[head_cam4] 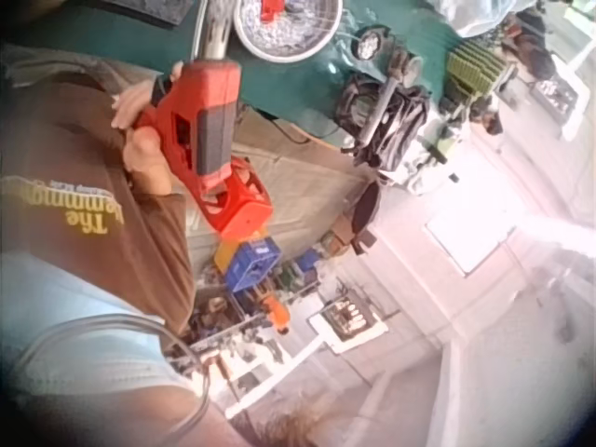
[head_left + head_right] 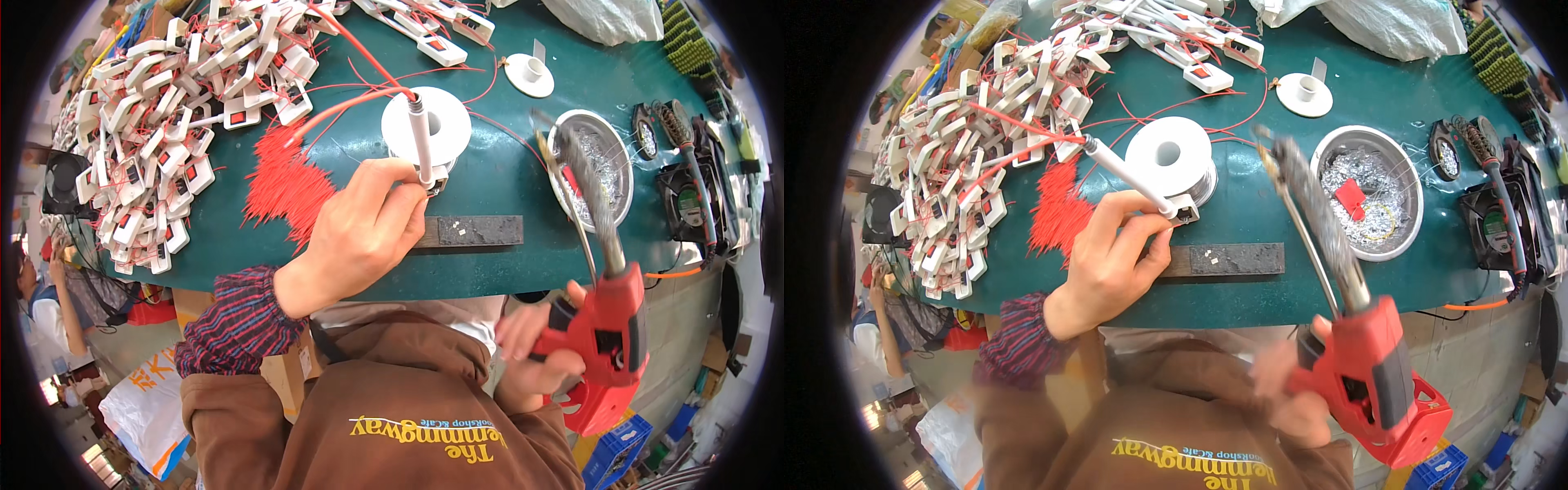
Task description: The person solders red wires onto electrical components by hand using a soldering iron and solder from a spool.
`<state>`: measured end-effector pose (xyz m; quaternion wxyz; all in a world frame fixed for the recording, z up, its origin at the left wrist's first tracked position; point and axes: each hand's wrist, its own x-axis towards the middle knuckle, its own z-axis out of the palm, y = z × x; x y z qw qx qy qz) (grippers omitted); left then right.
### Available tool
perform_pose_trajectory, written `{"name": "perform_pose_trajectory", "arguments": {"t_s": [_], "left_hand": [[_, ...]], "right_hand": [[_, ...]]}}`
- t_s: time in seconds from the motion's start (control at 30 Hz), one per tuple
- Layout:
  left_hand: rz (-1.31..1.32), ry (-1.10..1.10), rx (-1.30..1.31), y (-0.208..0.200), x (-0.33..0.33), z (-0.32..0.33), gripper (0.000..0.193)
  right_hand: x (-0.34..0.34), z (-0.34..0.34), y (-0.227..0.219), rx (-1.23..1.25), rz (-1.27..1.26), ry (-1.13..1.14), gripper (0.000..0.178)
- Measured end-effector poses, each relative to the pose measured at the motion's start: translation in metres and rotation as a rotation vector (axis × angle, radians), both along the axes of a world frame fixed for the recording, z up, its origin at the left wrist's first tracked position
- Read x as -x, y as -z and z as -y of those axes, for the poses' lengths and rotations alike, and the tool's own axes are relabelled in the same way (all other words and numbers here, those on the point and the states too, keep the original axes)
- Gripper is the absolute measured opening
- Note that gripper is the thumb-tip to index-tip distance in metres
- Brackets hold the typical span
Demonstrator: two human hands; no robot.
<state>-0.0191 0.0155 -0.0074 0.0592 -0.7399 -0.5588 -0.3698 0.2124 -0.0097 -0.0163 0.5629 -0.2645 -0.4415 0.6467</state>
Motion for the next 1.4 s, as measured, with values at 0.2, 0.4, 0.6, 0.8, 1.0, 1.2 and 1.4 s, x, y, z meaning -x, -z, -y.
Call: {"name": "perform_pose_trajectory", "arguments": {"t_s": [0.2,0.4,0.6,0.8,1.0,1.2,1.4], "left_hand": [[-0.008,-0.028,0.002,-0.001,-0.003,-0.002,0.018],[-0.009,-0.024,-0.003,0.001,-0.001,-0.003,0.018],[0.003,-0.025,-0.002,0.002,-0.001,-0.002,0.020],[-0.010,-0.031,-0.011,0.003,-0.002,-0.002,0.020],[-0.005,-0.020,-0.016,0.002,-0.003,-0.003,0.020],[-0.016,-0.026,-0.016,0.002,-0.001,-0.003,0.021],[-0.013,-0.020,-0.036,0.002,0.001,-0.003,0.021]], "right_hand": [[-0.047,0.014,0.016,-0.032,0.415,-0.017,0.086],[-0.063,0.021,0.042,0.028,0.500,-0.091,0.076],[-0.040,0.015,0.024,0.174,0.374,-0.104,0.072],[-0.055,0.019,0.031,0.160,0.498,-0.183,0.075],[-0.074,0.025,0.045,-0.055,0.647,-0.085,0.079],[-0.063,0.019,0.040,0.034,0.484,-0.118,0.077],[-0.048,0.017,0.044,0.026,0.412,-0.053,0.076]]}}
